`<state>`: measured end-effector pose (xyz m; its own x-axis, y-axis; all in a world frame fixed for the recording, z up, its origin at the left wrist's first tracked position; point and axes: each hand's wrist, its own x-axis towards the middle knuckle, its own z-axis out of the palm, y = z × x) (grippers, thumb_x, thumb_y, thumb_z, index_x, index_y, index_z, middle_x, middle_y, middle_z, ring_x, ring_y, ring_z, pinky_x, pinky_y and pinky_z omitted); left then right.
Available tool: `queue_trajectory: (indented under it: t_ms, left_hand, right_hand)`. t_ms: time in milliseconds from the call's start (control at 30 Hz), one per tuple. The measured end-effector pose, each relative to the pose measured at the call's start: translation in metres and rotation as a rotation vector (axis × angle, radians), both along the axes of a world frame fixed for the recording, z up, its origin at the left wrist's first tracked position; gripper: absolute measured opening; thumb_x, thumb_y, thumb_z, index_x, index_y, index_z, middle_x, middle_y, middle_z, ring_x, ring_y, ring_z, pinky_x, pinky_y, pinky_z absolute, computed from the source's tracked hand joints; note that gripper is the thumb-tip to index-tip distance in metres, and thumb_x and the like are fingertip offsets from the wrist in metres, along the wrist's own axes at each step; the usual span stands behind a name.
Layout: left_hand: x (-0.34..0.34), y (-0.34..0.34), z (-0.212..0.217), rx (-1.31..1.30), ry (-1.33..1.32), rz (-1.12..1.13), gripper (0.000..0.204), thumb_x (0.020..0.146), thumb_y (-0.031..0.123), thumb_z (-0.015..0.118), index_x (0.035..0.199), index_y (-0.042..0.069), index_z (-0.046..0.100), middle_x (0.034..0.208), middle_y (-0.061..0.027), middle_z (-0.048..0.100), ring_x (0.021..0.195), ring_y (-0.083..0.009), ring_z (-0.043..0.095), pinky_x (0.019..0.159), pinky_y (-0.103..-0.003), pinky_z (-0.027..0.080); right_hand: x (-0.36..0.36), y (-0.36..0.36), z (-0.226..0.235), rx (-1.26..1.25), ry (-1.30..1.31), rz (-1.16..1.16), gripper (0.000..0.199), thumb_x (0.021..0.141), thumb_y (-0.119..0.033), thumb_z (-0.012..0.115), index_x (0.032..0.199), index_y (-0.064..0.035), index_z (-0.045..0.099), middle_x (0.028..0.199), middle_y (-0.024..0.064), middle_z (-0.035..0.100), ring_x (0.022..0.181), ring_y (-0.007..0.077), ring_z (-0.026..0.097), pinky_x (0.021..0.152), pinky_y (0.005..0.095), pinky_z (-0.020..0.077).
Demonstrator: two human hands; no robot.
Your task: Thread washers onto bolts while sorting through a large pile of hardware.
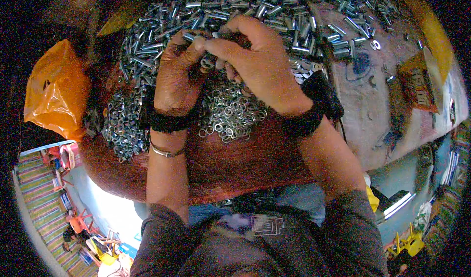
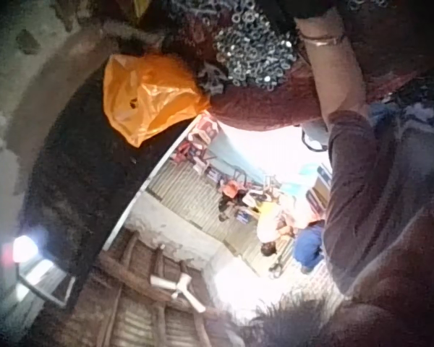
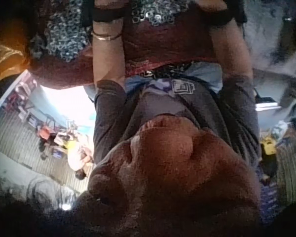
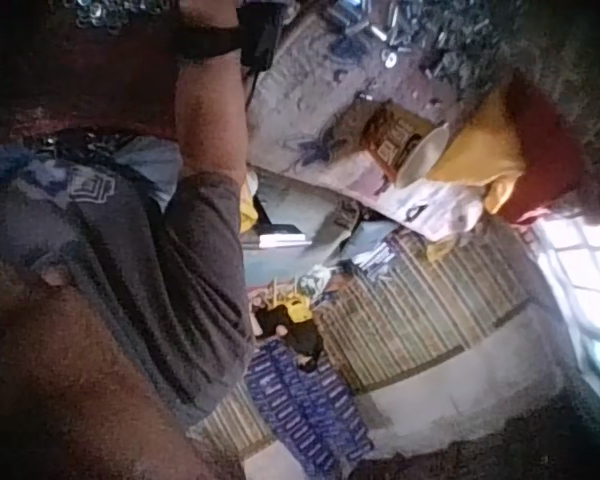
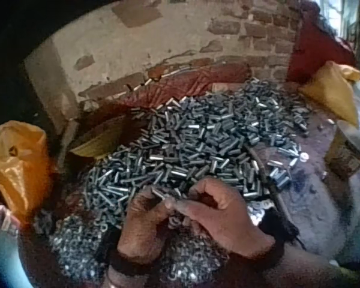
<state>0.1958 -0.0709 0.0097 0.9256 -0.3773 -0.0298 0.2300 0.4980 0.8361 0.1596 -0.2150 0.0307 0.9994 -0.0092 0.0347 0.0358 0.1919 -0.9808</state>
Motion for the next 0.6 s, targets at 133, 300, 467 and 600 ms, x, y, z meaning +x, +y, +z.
queue_trajectory:
  t_ms: [133, 300, 467, 600]
  left_hand:
    - [0.001, -0.001, -0.001, 0.078, -0.026, -0.032, 0.012, 0.086, 0.016, 0.059, 0.094, 0.007, 0.057, 0.084, -0.0008, 0.061, 0.067, -0.0089, 0.055, 0.056, -0.022, 0.045]
    - [0.000, -0.001, 0.000, 0.075, 0.006, -0.005, 0.015, 0.089, 0.020, 0.054, 0.096, 0.006, 0.055, 0.083, -0.0025, 0.061, 0.068, -0.0111, 0.057, 0.058, -0.024, 0.048]
    - [0.001, 0.001, -0.001, 0.048, 0.064, -0.008, 0.016, 0.090, 0.020, 0.053, 0.095, 0.005, 0.054, 0.084, -0.0055, 0.061, 0.073, -0.0152, 0.060, 0.060, -0.027, 0.051]
    - [0.003, 0.003, -0.003, -0.053, 0.072, 0.005, 0.016, 0.091, 0.019, 0.050, 0.093, 0.003, 0.053, 0.086, -0.0090, 0.062, 0.074, -0.0177, 0.061, 0.062, -0.027, 0.051]
  right_hand:
    - [0.008, 0.001, -0.013, -0.321, -0.168, -0.122, 0.022, 0.080, -0.023, 0.065, 0.078, -0.0036, 0.055, 0.060, 0.0009, 0.053, 0.050, 0.0056, 0.048, 0.043, 0.0199, 0.0356]
    - [0.007, -0.003, -0.007, -0.138, -0.087, -0.069, 0.024, 0.083, -0.027, 0.061, 0.079, -0.0042, 0.056, 0.059, -0.0007, 0.052, 0.053, 0.0059, 0.048, 0.046, 0.0209, 0.0370]
    - [0.004, -0.007, -0.006, -0.105, -0.041, -0.203, 0.020, 0.086, -0.023, 0.056, 0.082, -0.0035, 0.056, 0.060, 0.0005, 0.053, 0.050, 0.0066, 0.046, 0.044, 0.0212, 0.0356]
    - [0.003, -0.009, -0.007, -0.162, -0.109, -0.262, 0.018, 0.087, -0.021, 0.055, 0.083, -0.0032, 0.056, 0.060, 0.0016, 0.054, 0.050, 0.0065, 0.047, 0.044, 0.0212, 0.0352]
